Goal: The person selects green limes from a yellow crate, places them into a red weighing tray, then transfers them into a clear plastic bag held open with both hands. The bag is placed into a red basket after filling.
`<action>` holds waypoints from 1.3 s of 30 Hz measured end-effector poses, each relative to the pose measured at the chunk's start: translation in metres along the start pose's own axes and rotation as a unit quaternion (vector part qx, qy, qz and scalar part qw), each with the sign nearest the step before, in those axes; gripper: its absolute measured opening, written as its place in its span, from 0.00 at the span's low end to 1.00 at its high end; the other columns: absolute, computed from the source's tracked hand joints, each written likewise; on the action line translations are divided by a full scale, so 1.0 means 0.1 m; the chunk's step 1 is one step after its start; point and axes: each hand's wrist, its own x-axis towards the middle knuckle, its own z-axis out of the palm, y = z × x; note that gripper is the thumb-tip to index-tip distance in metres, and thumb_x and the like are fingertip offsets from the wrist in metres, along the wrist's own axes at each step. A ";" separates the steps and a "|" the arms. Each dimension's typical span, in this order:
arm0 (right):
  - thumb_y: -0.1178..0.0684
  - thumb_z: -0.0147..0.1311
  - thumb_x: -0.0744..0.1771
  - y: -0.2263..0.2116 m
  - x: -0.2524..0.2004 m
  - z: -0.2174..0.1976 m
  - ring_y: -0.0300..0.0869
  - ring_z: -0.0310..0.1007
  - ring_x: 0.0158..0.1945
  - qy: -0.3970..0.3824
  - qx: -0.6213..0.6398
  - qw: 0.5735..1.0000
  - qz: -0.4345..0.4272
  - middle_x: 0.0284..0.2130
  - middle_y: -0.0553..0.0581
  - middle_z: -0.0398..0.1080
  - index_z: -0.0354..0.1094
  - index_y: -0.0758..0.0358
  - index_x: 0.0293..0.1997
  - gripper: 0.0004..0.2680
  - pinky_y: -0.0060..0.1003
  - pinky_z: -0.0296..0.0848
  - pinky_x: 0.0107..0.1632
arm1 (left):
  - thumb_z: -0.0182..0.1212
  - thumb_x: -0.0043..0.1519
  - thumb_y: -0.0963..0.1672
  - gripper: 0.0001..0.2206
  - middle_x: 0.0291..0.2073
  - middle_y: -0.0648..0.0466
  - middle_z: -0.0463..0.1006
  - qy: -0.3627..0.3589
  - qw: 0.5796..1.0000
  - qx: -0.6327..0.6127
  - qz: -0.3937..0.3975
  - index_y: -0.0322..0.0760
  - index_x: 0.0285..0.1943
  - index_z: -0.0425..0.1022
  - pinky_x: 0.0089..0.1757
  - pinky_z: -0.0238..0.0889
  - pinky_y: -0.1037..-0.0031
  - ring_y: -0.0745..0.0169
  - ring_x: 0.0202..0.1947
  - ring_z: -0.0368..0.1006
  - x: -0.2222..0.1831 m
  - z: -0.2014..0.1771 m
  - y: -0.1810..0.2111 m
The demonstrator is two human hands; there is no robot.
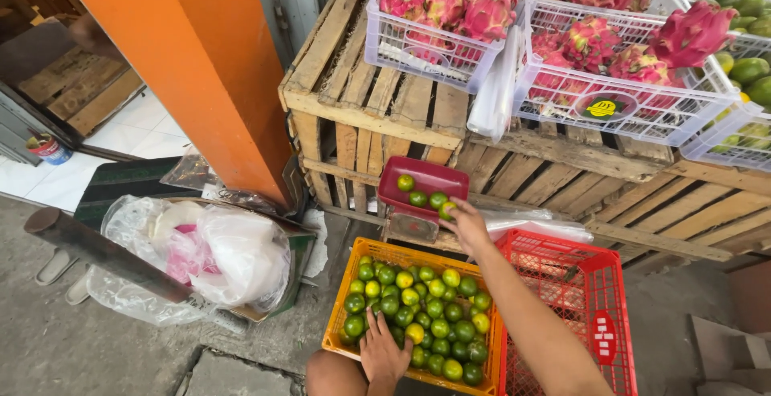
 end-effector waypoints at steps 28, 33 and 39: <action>0.64 0.51 0.66 1.12 0.69 -0.89 0.47 0.79 0.29 0.070 0.108 0.988 -0.086 0.35 0.62 0.77 0.72 0.63 0.45 0.07 0.34 0.64 0.14 | 0.49 0.65 0.63 0.43 0.81 0.49 0.25 0.027 1.000 -0.002 0.010 0.39 0.81 0.40 0.63 0.55 0.57 0.48 0.68 0.59 0.01 0.07 -0.02; 0.59 0.48 0.70 1.48 -0.15 -0.85 0.43 0.70 0.65 -0.086 -0.518 0.851 0.012 0.60 0.51 0.74 0.75 0.51 0.55 0.11 0.42 0.67 0.71 | 0.51 0.64 0.61 0.42 0.81 0.45 0.30 0.125 0.991 -0.015 0.040 0.37 0.80 0.43 0.61 0.56 0.54 0.45 0.67 0.60 0.08 0.29 -0.07; 0.53 0.57 0.69 2.14 -0.36 -0.84 0.54 0.44 0.78 -0.221 -0.575 0.787 -0.003 0.76 0.60 0.41 0.30 0.30 0.79 0.34 0.52 0.49 0.76 | 0.52 0.64 0.61 0.43 0.81 0.43 0.31 0.137 0.989 -0.013 0.044 0.36 0.80 0.43 0.61 0.56 0.54 0.45 0.68 0.60 0.10 0.35 -0.08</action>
